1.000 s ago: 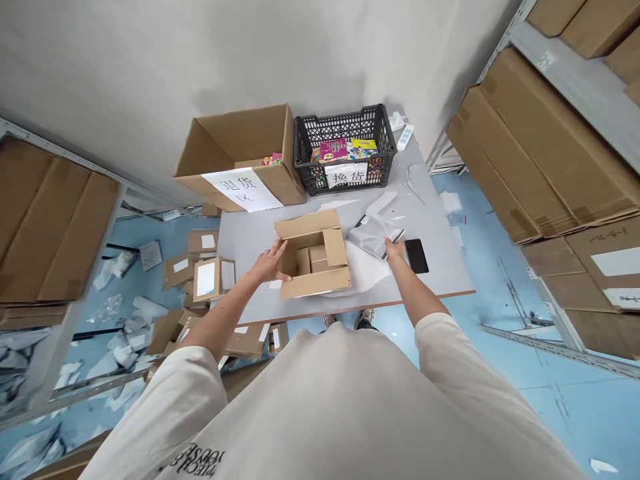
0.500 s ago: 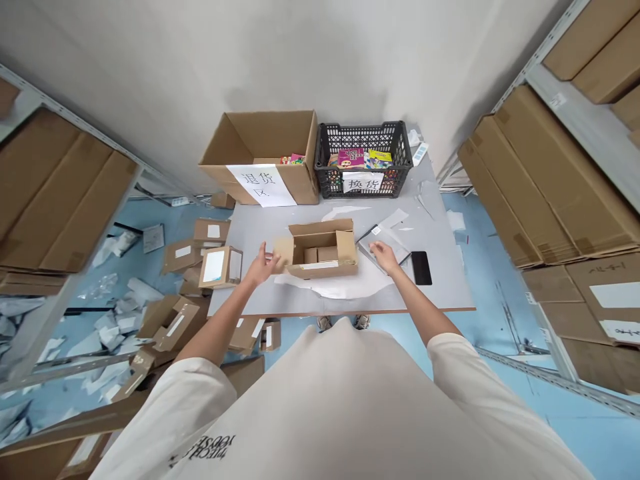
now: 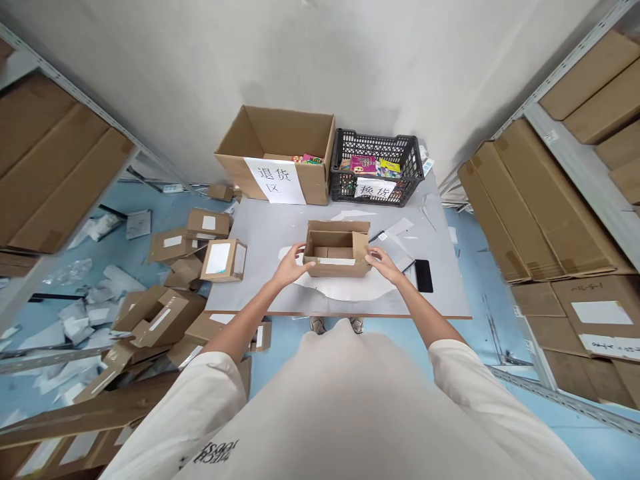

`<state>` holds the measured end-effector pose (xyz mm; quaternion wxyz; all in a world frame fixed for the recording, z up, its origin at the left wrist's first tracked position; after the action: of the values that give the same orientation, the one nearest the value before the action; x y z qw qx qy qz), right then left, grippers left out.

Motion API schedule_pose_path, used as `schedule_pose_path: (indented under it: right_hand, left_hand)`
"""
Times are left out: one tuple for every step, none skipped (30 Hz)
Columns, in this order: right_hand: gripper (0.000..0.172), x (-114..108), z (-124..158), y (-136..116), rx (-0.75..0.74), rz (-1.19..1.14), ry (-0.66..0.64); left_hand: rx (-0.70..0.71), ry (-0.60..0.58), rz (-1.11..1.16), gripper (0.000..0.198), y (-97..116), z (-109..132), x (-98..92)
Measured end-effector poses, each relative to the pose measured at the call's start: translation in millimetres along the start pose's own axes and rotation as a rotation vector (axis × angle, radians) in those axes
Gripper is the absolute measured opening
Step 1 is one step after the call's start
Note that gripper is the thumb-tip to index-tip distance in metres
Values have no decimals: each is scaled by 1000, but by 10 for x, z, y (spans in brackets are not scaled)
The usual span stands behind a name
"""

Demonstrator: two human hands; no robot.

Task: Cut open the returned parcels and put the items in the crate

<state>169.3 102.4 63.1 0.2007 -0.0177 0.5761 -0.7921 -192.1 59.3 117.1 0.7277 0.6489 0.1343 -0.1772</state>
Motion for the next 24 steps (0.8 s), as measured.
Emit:
schedule_pose_path:
  right_hand:
    - [81, 29, 13, 39, 29, -26, -3]
    - [84, 69, 25, 68, 52, -48, -19]
    - [86, 114, 36, 79, 60, -60, -47]
    - [90, 159, 48, 71, 51, -62, -81]
    - [95, 197, 61, 47, 30, -54, -115]
    - [100, 228, 75, 20, 7, -42, -144]
    - [104, 250, 91, -1, -9, -29, -165]
    - [107, 266, 108, -15, -16, -17, -179]
    - [109, 275, 123, -23, -17, -6, -184]
    - [110, 279, 137, -26, -14, 2, -182]
    - [111, 283, 147, -25, -6, 1, -174]
    - [111, 287, 154, -20, 5, -15, -162]
    - [110, 293, 155, -13, 17, -45, -148]
    - [109, 305, 150, -6, 26, -81, -132]
    - [108, 317, 135, -3, 29, -112, -111]
    - [108, 322, 111, -5, 24, -127, -79]
    - [110, 318, 79, -9, 15, -120, -31]
    - [113, 303, 42, -11, 8, -94, 31]
    - [115, 282, 7, -8, 9, -54, 103]
    - [114, 260, -23, 1, 20, -8, 177]
    - [110, 245, -47, 15, 41, 37, 243]
    - [102, 250, -67, 33, 68, 78, 284]
    - [90, 279, -86, 55, 97, 106, 295]
    - [77, 330, -105, 80, 125, 113, 278]
  left_hand:
    - [-23, 34, 2, 68, -18, 5, -2]
    - [-45, 65, 3, 61, -35, 16, 1]
    - [-61, 86, 3, 57, -46, 30, 13]
    - [-71, 91, -1, 57, -53, 46, 41]
    - [-73, 73, -11, 60, -55, 61, 87]
    - [-65, 39, -31, 65, -55, 76, 143]
    - [-51, -8, -64, 69, -54, 91, 204]
    - [-36, -56, -108, 71, -60, 106, 259]
    - [-25, -97, -157, 72, -78, 117, 299]
    - [-21, -124, -205, 72, -104, 120, 317]
    - [-25, -136, -240, 71, -135, 112, 313]
    - [-41, -135, -256, 69, -170, 89, 291]
    - [-66, -121, -255, 66, -204, 51, 255]
    - [-96, -95, -246, 62, -232, 2, 208]
    - [-123, -56, -236, 58, -248, -56, 154]
    - [-144, -10, -236, 54, -251, -117, 99]
    - [-148, 35, -251, 51, -234, -174, 52]
    - [-133, 74, -283, 49, -202, -221, 20]
    - [-103, 101, -323, 47, -165, -252, 6]
    - [-65, 117, -364, 43, -132, -258, 9]
    - [-24, 126, -400, 39, -113, -238, 22]
    - [11, 136, -426, 35, -116, -189, 35]
    - [35, 147, -434, 32, -144, -117, 42]
    - [45, 174, -426, 32, -194, -28, 28]
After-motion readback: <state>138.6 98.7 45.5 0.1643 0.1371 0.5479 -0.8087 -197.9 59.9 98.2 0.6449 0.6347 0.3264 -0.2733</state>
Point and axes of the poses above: each hand's wrist, its own z-axis away from the middle knuckle, its own x-axis out of the palm, y = z × x, the point moved 10 cm from there along -z, towards the middle knuckle, and after that the axes turned 3 degrees about -x, right-handed, at the moved point
